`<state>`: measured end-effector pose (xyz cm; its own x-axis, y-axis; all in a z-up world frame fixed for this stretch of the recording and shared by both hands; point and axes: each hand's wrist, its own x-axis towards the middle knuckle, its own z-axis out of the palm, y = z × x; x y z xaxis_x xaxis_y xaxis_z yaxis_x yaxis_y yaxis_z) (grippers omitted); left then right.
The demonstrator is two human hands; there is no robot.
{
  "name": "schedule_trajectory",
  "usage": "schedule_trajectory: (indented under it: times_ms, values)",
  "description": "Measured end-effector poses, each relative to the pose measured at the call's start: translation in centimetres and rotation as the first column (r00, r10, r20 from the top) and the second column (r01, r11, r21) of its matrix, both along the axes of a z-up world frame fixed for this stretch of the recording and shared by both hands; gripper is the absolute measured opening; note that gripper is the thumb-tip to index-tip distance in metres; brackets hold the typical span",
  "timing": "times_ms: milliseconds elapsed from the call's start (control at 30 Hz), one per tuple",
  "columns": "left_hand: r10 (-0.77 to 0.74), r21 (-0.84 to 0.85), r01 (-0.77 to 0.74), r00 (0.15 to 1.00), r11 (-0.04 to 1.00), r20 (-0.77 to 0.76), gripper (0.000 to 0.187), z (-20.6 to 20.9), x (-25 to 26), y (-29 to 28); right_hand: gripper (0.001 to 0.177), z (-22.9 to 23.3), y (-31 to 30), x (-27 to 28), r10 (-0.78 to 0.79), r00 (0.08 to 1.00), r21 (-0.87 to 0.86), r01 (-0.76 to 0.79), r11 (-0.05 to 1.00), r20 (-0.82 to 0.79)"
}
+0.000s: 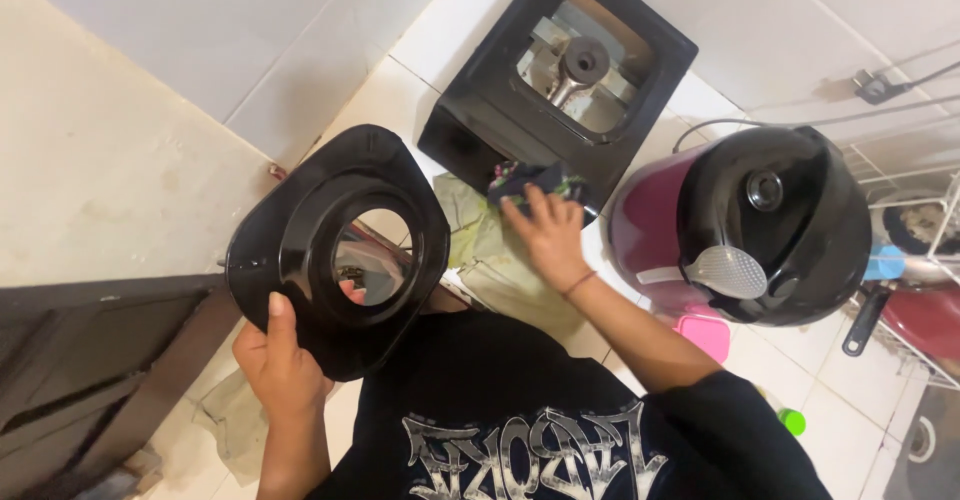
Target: Wiping and cleaning a portable gas stove, a rice cooker, and the kitchen counter using cloths.
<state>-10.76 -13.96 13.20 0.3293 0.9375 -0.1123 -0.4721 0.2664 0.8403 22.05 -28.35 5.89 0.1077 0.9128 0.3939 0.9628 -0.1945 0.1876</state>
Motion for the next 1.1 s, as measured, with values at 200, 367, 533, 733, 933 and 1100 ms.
schedule_trajectory:
  times_ms: [200,367,533,733,933,1100]
  values:
    - [-0.088,0.023,0.087,0.995,0.996,0.051,0.037,2.5,1.0,0.0,0.043,-0.5,0.2,-1.0,-0.044,0.994,-0.045,0.049,0.998,0.098]
    - [-0.094,0.001,0.094,0.995,0.996,0.024,0.038,1.8,1.1,-0.6,0.038,0.2,0.5,-1.4,0.006,0.996,-0.076,0.0,0.997,0.087]
    - [-0.089,0.034,0.088,0.995,0.996,0.035,0.037,2.0,0.8,-1.1,0.044,0.5,-1.9,-1.1,0.076,0.987,-0.206,-0.045,0.977,0.143]
    - [-0.045,0.006,0.044,0.998,0.999,0.054,0.036,1.1,-0.2,-1.5,0.044,-1.4,-3.0,-1.9,0.111,0.99,-0.29,-0.083,0.953,0.082]
    - [-0.041,0.022,0.041,0.999,0.999,0.009,0.036,1.1,-0.1,-1.4,0.044,-3.6,2.3,-4.7,0.062,0.986,0.019,-0.06,0.998,-0.152]
    - [-0.071,0.043,0.071,0.997,0.997,-0.007,0.036,0.8,0.5,-1.4,0.054,-5.0,5.2,-5.5,0.002,0.979,0.055,0.01,0.998,-0.203]
